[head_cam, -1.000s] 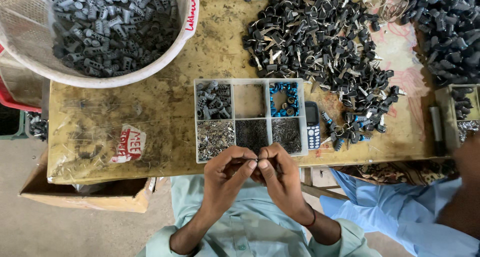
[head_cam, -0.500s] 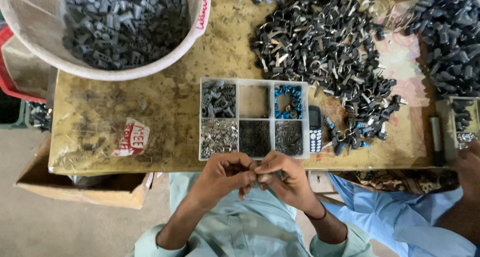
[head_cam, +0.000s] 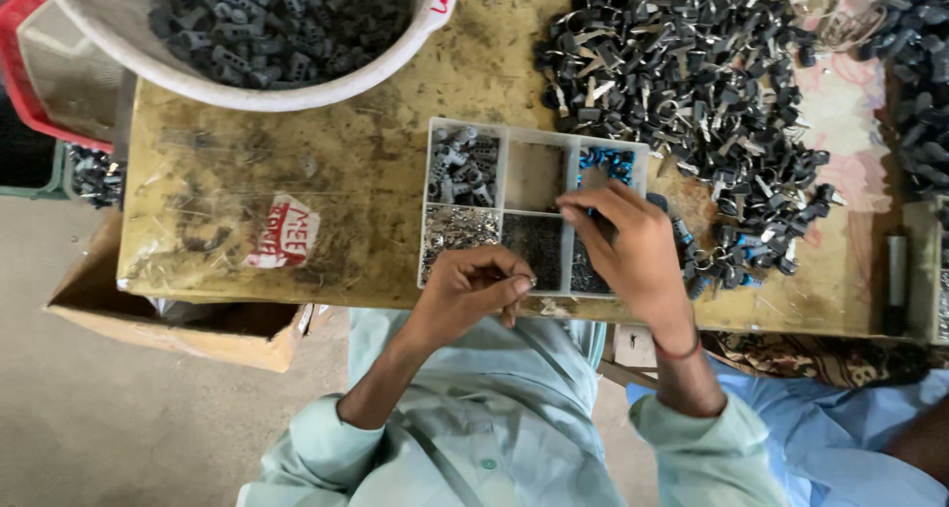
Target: The person assembles small lock components by hand at a workbench. They pick a lock body, insert a pin, and add a blue ring, repeating the process for multiple units. A second person is visible to the right also handling similar parts.
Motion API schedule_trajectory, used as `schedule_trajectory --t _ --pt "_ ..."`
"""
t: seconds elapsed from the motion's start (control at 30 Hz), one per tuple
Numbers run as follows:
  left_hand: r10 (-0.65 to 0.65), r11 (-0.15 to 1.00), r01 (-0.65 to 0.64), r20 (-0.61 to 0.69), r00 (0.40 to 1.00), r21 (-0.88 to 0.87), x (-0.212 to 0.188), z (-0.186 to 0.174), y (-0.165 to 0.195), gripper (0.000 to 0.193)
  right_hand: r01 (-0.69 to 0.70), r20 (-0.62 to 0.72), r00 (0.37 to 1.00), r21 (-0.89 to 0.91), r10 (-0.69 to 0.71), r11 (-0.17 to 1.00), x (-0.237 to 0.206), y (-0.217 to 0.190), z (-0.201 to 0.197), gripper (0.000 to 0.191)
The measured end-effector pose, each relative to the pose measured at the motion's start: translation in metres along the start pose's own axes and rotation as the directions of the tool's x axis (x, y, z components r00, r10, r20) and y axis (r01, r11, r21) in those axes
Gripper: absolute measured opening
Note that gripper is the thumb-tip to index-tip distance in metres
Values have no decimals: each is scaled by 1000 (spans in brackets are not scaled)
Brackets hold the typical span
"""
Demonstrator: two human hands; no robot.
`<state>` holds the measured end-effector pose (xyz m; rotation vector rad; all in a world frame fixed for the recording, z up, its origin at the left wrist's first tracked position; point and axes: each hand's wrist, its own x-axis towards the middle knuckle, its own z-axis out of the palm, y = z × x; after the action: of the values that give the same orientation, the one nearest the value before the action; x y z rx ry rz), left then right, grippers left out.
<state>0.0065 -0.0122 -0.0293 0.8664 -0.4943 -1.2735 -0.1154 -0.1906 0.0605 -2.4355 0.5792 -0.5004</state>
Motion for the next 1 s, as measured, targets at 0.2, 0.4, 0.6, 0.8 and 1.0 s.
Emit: schedule_trajectory --t 0.2,0.4,0.6,0.8,1.0 --pt "34 998 -39 89 995 53 0 -4 -5 9 292 106 954 -129 -280 948 62 -10 48 15" --pt "56 998 -58 103 993 9 0 -2 -7 9 203 203 964 -134 -174 970 81 -6 60 16" --pt "76 994 -85 123 989 70 2 -6 -9 10 169 254 960 -204 -115 964 74 3 74 12" --pt "46 996 -52 94 995 65 -2 -12 -12 11 399 280 891 -104 -358 911 75 18 72 19" --pt "29 996 -35 74 997 79 -1 -12 -11 12 383 332 885 -126 -325 915 83 13 59 10"
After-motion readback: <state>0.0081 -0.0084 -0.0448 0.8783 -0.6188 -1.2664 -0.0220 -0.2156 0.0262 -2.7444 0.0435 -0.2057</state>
